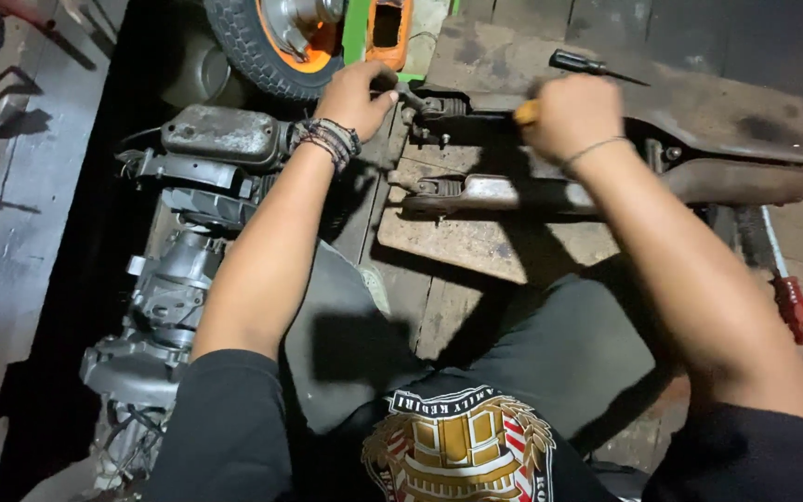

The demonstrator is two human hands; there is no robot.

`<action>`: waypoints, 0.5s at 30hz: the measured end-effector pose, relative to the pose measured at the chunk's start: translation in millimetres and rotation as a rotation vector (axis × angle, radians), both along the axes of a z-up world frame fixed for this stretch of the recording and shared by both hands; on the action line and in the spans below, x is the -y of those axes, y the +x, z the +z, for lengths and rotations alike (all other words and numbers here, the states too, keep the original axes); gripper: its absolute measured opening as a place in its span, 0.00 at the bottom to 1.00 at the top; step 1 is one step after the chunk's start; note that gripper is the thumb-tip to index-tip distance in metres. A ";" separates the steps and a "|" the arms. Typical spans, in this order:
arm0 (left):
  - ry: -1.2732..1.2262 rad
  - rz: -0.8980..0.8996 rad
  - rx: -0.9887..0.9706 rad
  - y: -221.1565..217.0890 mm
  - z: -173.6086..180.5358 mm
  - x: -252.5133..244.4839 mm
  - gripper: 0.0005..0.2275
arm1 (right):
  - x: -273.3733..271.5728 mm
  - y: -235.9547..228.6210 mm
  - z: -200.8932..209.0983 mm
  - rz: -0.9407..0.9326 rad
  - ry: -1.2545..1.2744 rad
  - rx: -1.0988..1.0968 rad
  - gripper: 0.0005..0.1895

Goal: The person scrubs a long, rusty metal part with a wire brush, rotating it to clean multiple surfaces. The person continues scrubbing different sections of the part throughout the clip.

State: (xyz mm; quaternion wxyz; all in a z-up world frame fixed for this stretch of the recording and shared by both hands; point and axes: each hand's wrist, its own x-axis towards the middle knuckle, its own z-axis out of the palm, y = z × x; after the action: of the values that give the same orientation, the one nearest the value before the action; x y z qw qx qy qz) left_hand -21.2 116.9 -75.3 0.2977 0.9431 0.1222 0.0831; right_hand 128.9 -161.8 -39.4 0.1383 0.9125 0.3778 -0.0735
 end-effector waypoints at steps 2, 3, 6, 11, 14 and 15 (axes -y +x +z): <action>0.002 0.014 0.020 -3.4 -0.4 -1.0 0.09 | -23.6 -23.0 16.1 0.108 0.314 -0.233 0.15; 0.002 0.023 0.041 -4.6 0.4 -2.7 0.10 | -36.2 -34.4 24.9 0.209 0.631 -0.461 0.16; -0.002 0.044 0.041 -16.1 7.7 -5.6 0.10 | -39.6 -7.1 10.2 0.227 0.982 -0.625 0.10; -0.013 0.108 0.010 -24.4 0.9 -16.4 0.11 | -45.7 32.9 -34.0 0.172 0.524 -0.088 0.09; -0.004 0.106 -0.023 -20.3 -0.2 -17.4 0.12 | -61.2 0.6 -9.0 0.148 0.461 -0.363 0.09; -0.009 0.115 -0.047 -20.0 0.6 -17.1 0.11 | -68.0 -15.6 7.5 0.229 0.728 -0.596 0.10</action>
State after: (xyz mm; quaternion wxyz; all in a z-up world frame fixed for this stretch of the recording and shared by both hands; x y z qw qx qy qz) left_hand -41.2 134.0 -74.6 0.2940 0.9349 0.1834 0.0771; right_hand 113.3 -93.8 -32.0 -0.2972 0.7934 0.5002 -0.1790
